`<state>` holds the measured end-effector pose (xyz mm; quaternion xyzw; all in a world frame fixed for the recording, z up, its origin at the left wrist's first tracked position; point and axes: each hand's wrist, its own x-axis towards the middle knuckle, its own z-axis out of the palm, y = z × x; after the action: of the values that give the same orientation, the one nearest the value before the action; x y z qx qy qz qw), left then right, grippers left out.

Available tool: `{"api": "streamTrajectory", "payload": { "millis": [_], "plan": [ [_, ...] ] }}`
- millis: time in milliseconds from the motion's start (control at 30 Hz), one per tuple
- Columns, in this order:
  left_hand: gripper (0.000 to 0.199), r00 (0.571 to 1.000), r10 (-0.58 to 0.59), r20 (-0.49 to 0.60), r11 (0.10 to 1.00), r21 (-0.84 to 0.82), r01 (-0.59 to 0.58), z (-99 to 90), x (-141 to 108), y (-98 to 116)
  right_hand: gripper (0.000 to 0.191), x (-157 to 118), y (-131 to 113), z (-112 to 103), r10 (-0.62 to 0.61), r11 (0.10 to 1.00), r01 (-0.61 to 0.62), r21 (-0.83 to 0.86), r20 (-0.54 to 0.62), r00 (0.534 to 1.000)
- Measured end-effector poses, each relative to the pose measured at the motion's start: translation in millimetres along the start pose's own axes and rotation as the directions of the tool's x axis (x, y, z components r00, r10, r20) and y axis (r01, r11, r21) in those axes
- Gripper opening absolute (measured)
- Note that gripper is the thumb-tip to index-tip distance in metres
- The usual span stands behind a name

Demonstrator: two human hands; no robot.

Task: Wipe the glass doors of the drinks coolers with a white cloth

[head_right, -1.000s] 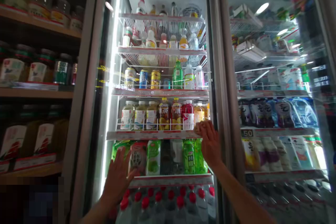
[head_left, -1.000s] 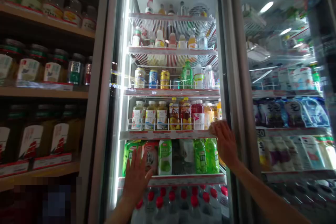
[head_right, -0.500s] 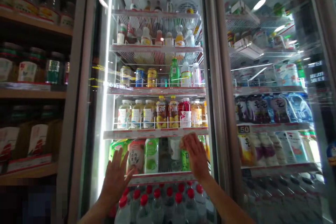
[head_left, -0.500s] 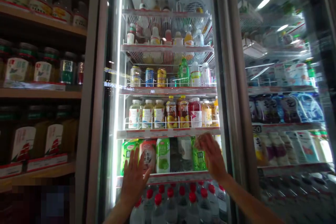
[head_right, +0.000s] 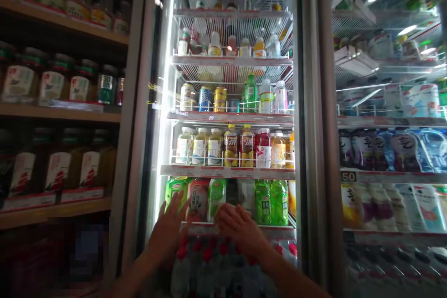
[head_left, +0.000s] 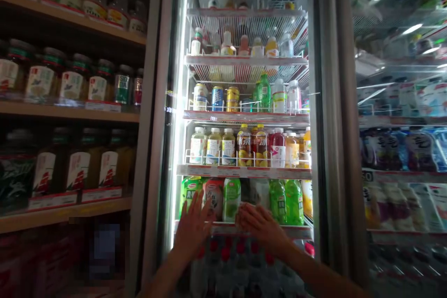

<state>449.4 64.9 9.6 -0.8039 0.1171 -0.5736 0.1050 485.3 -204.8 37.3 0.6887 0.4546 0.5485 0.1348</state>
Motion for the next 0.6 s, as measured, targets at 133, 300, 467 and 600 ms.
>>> {"api": "streamTrajectory", "payload": {
  "millis": [133, 300, 467, 600],
  "plan": [
    [0.052, 0.998, -0.041, 0.038, 0.999, 0.035, 0.04, -0.5, -10, -22, 0.051, 34, 14, 2, 0.237, 0.97, -0.24, -0.028, -0.079, 0.968],
    [0.056, 0.991, -0.114, 0.067, 0.993, 0.016, 0.113, -0.7, -24, -36, 0.044, 47, -7, 4, 0.124, 0.991, -0.129, -0.024, -0.136, 0.983],
    [0.053, 0.987, -0.151, 0.049, 0.988, 0.032, 0.15, -0.8, -32, -55, 0.039, 59, -19, 8, -0.094, 0.995, 0.092, -0.029, -0.103, 0.99],
    [0.052, 0.978, -0.21, 0.018, 0.978, 0.017, 0.21, -1.5, -33, -70, 0.043, 107, -10, 15, 0.183, 0.983, -0.184, 0.011, -0.146, 0.972]
  ]
}}
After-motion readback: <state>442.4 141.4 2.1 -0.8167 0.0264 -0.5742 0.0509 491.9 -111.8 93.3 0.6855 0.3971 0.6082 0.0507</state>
